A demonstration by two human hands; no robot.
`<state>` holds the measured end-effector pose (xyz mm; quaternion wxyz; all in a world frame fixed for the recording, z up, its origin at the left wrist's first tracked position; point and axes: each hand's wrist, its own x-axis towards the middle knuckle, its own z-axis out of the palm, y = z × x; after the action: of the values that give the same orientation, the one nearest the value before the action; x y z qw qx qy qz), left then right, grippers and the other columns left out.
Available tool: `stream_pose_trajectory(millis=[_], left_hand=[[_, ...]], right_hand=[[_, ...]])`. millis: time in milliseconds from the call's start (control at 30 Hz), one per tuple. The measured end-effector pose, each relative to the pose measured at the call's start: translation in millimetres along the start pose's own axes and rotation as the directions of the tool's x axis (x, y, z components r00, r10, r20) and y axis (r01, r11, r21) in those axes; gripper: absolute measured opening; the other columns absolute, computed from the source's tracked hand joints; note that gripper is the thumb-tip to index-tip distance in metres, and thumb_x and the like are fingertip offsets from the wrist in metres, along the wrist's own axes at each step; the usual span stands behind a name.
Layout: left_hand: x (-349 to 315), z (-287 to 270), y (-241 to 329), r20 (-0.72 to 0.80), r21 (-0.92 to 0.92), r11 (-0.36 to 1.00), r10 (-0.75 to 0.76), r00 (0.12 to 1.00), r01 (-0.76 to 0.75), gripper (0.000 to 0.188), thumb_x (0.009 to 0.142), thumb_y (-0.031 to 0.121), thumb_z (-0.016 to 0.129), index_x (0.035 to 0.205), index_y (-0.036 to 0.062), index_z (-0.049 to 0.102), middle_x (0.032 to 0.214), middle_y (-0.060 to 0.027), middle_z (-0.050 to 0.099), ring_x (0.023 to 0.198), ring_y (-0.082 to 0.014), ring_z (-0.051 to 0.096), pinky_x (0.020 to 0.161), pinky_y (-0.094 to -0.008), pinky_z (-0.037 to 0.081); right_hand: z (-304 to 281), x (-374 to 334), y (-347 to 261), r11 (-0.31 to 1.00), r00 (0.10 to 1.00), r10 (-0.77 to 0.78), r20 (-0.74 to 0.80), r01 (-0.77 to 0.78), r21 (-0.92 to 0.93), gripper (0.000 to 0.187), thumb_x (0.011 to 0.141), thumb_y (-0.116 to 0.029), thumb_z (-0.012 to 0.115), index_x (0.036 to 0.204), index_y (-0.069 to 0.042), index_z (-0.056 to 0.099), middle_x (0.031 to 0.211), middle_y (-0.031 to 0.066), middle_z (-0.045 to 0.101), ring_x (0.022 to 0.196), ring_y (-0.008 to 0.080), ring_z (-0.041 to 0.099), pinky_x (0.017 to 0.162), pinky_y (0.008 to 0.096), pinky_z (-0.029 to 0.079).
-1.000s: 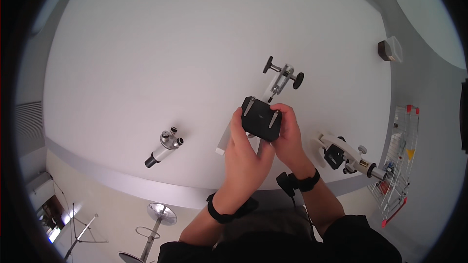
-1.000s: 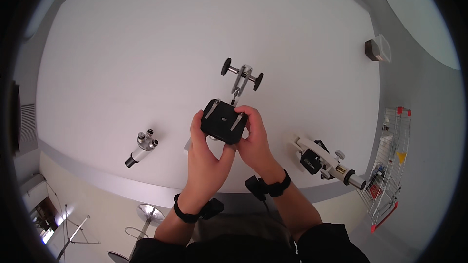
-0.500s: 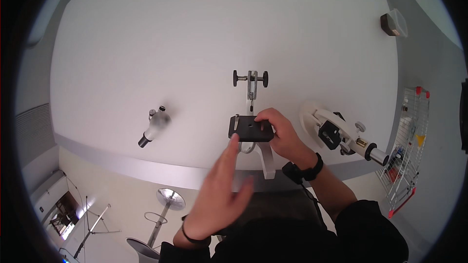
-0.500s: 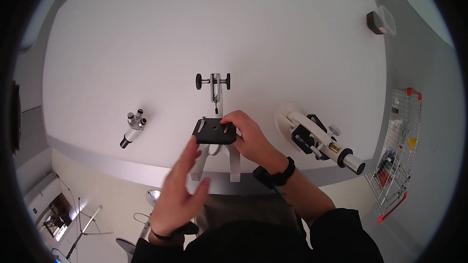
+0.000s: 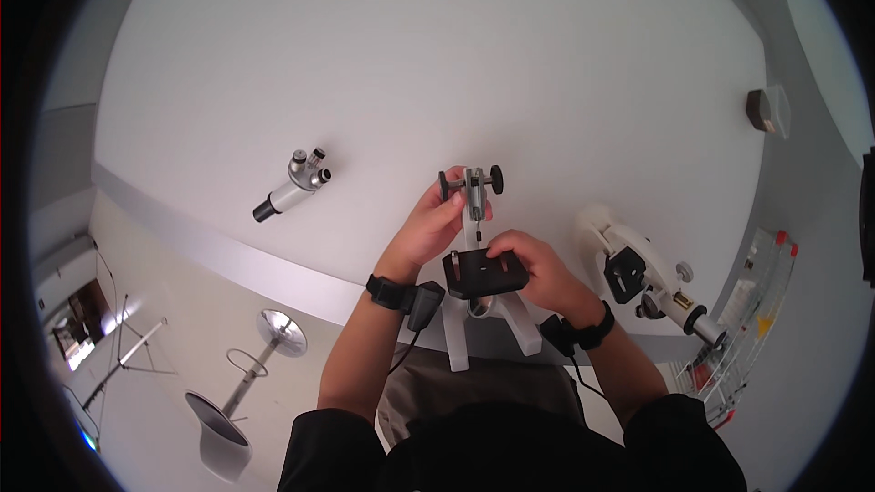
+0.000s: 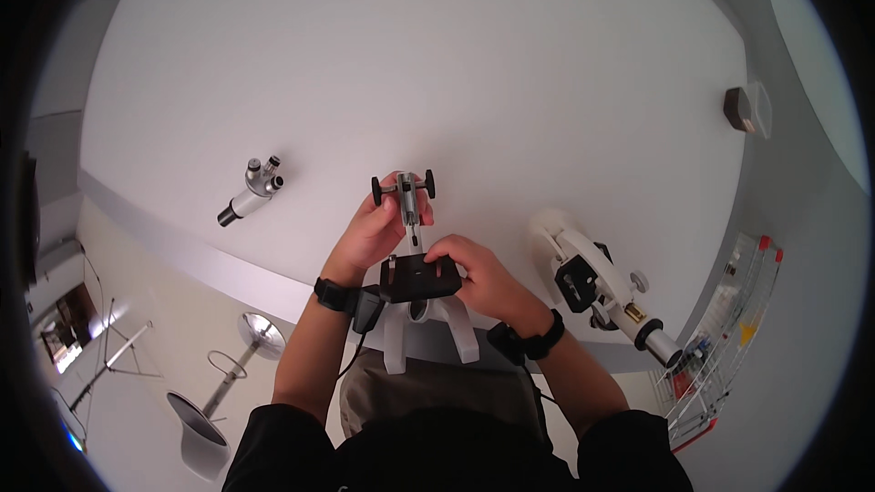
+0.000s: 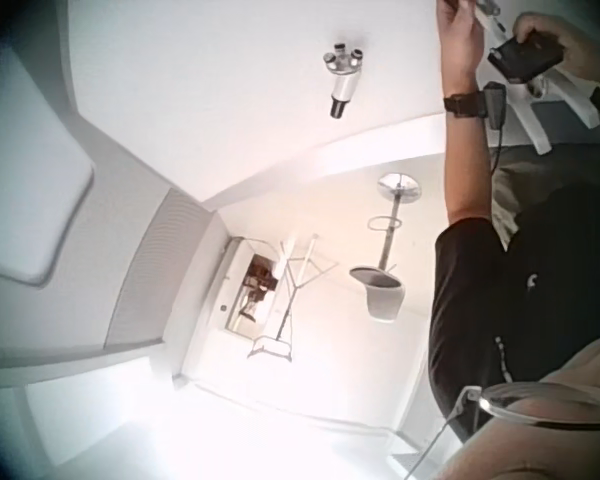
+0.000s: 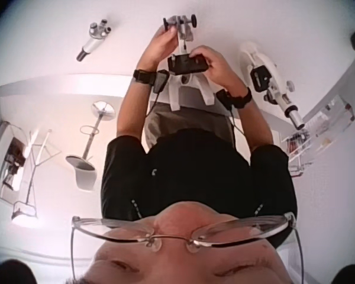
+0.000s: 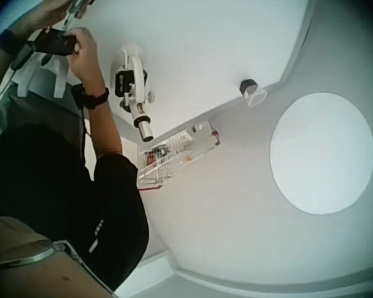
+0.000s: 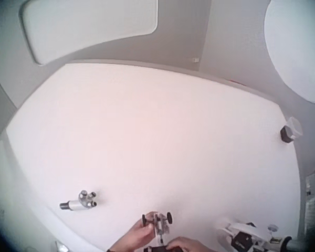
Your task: The person assembles two microscopes on a white table. They retrieve microscope parts from a wire cart, place them on the table, and connect the eyepieces, bodies, and bases. The person handles the components one at a time, screwing parts together to form complete microscope units.
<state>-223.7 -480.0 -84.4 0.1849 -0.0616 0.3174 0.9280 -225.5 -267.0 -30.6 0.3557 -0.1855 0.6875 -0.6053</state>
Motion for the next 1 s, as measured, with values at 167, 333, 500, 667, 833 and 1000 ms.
stream_pose_trajectory(millis=[167, 333, 500, 667, 833, 1000], left_hand=[[-7, -4, -14, -0.128, -0.045, 0.998, 0.039, 0.991, -0.045, 0.038, 0.092, 0.039, 0.068, 0.110, 0.0103, 0.051, 0.085, -0.0034, 0.057, 0.078, -0.0143, 0.054, 0.071, -0.0300, 0.043], [-13, -3, -11, -0.236, -0.121, 0.987, 0.078, 0.969, -0.109, 0.031, 0.094, 0.033, 0.066, 0.109, 0.0106, 0.051, 0.084, -0.0012, 0.054, 0.077, -0.0120, 0.051, 0.070, -0.0280, 0.042], [-20, 5, -10, -0.279, 0.013, 0.988, 0.149, 0.949, -0.151, 0.027, 0.096, 0.030, 0.064, 0.109, 0.0101, 0.050, 0.085, 0.0013, 0.052, 0.079, -0.0091, 0.049, 0.072, -0.0271, 0.041], [-24, 8, -15, -0.311, 0.054, 0.984, 0.179, 0.933, -0.171, 0.027, 0.096, 0.028, 0.063, 0.111, 0.0098, 0.050, 0.086, 0.0024, 0.053, 0.081, -0.0077, 0.048, 0.073, -0.0259, 0.041], [-26, 10, -14, -0.317, 0.051, 0.985, 0.171, 0.933, -0.164, 0.028, 0.096, 0.027, 0.064, 0.114, 0.0103, 0.050, 0.087, 0.0030, 0.053, 0.082, -0.0069, 0.048, 0.075, -0.0259, 0.041], [-29, 9, -11, -0.334, 0.016, 0.986, 0.163, 0.928, -0.167, 0.028, 0.097, 0.027, 0.064, 0.114, 0.0099, 0.050, 0.086, 0.0031, 0.053, 0.082, -0.0071, 0.049, 0.076, -0.0260, 0.041]], right_hand=[[2, 3, -1, 0.988, 0.989, 0.102, 0.108, -0.113, 0.102, 0.032, 0.085, 0.003, 0.064, 0.116, -0.004, 0.060, 0.111, 0.0083, 0.061, 0.101, 0.0199, 0.064, 0.090, 0.0322, 0.051], [-7, 16, -32, 0.850, 0.931, 0.359, 0.059, -0.353, 0.392, 0.029, 0.089, -0.004, 0.065, 0.117, -0.002, 0.060, 0.118, 0.0089, 0.061, 0.105, 0.0193, 0.063, 0.094, 0.0332, 0.050], [2, 50, -72, 0.882, 0.884, 0.467, -0.022, -0.468, -0.052, 0.025, 0.084, -0.013, 0.075, 0.102, 0.001, 0.066, 0.105, 0.0101, 0.066, 0.098, 0.0195, 0.065, 0.086, 0.0326, 0.051], [12, 63, -84, 0.825, 0.873, 0.488, -0.014, -0.467, -0.318, 0.023, 0.081, -0.016, 0.080, 0.085, 0.003, 0.068, 0.088, 0.0111, 0.069, 0.081, 0.0205, 0.067, 0.072, 0.0317, 0.052], [12, 77, -74, 0.818, 0.841, 0.538, 0.050, -0.507, -0.272, 0.023, 0.080, -0.015, 0.080, 0.082, 0.004, 0.067, 0.076, 0.0084, 0.069, 0.070, 0.0152, 0.065, 0.066, 0.0286, 0.051], [12, 77, -55, 0.871, 0.867, 0.482, 0.123, -0.459, -0.176, 0.021, 0.081, -0.010, 0.081, 0.081, 0.004, 0.066, 0.078, 0.0065, 0.068, 0.072, 0.0106, 0.064, 0.064, 0.0257, 0.050]])
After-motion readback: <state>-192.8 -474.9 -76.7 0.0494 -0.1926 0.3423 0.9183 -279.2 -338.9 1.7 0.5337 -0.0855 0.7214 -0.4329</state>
